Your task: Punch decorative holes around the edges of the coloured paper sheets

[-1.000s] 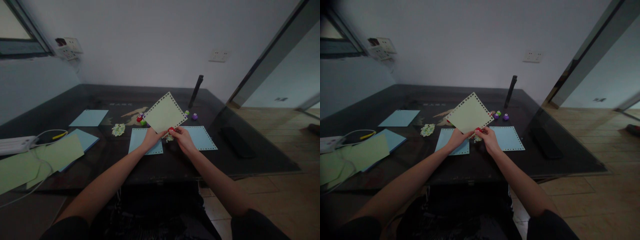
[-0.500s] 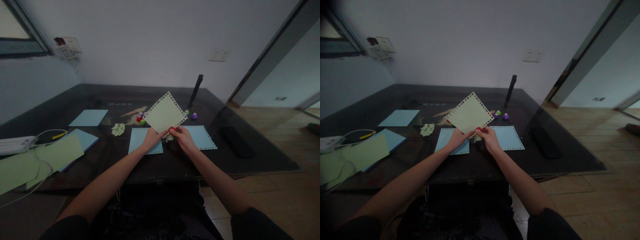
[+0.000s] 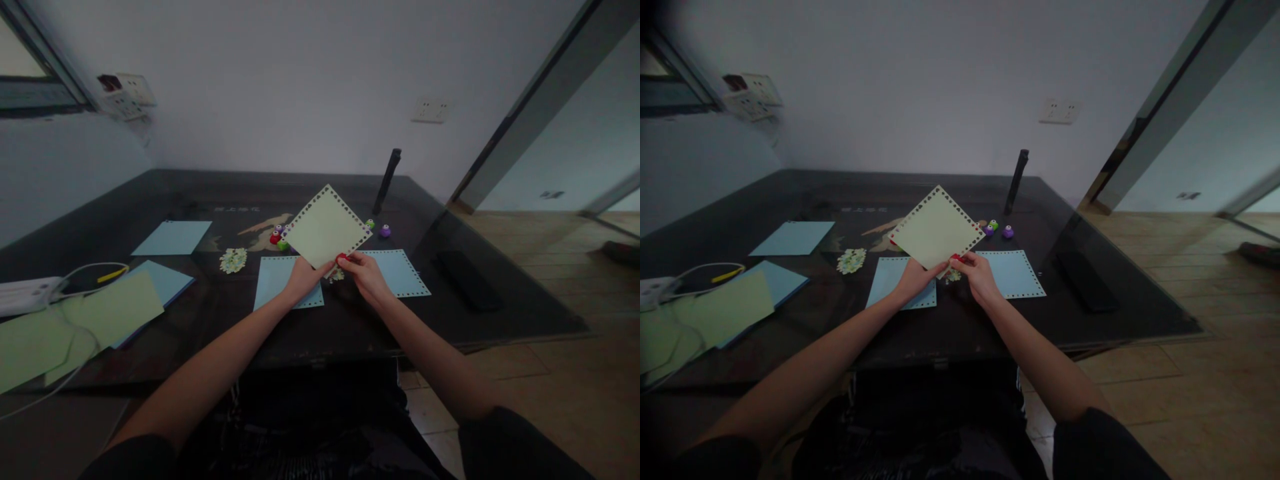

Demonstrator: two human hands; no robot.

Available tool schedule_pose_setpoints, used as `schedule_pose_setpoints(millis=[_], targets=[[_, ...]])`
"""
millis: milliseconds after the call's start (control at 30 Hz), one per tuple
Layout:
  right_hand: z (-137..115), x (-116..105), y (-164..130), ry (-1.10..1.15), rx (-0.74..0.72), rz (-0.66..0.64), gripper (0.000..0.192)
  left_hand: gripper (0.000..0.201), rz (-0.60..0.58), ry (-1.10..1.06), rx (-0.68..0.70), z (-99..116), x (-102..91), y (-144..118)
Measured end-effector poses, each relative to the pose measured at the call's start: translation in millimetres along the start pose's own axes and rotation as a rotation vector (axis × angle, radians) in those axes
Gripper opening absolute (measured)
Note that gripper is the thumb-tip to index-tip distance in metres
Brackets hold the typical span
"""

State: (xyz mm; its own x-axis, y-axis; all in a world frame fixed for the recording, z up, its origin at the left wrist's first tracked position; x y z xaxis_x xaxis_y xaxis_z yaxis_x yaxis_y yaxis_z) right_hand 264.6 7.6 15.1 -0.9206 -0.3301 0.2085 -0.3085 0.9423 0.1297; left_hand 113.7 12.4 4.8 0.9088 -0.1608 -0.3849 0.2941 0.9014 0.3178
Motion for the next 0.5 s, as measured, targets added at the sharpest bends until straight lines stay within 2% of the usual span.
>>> schedule_pose_setpoints(millis=[200,500], targets=[[2.9,-1.9,0.6,0.021,-0.016,-0.038,0.019,0.037,0.001,-0.002,0.043,2.5,1.0,-0.4],[4.2,-4.1,1.9,0.038,-0.033,-0.061,0.020,0.032,-0.029,0.010,0.029,-0.7,1.6,0.7]])
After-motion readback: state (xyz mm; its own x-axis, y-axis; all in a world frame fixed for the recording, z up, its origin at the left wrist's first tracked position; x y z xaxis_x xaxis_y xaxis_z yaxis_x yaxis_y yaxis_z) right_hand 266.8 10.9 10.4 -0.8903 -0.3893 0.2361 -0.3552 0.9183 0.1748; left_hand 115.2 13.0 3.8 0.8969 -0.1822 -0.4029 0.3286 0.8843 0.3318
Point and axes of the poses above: each hand's wrist, its own y-axis towards the middle knuckle, its own x-axis out of the palm, z = x × y, the point moved 2 cm from there along y, towards the middle knuckle, and after that the axes turned 13 degrees about -z, right-handed, at the moved point
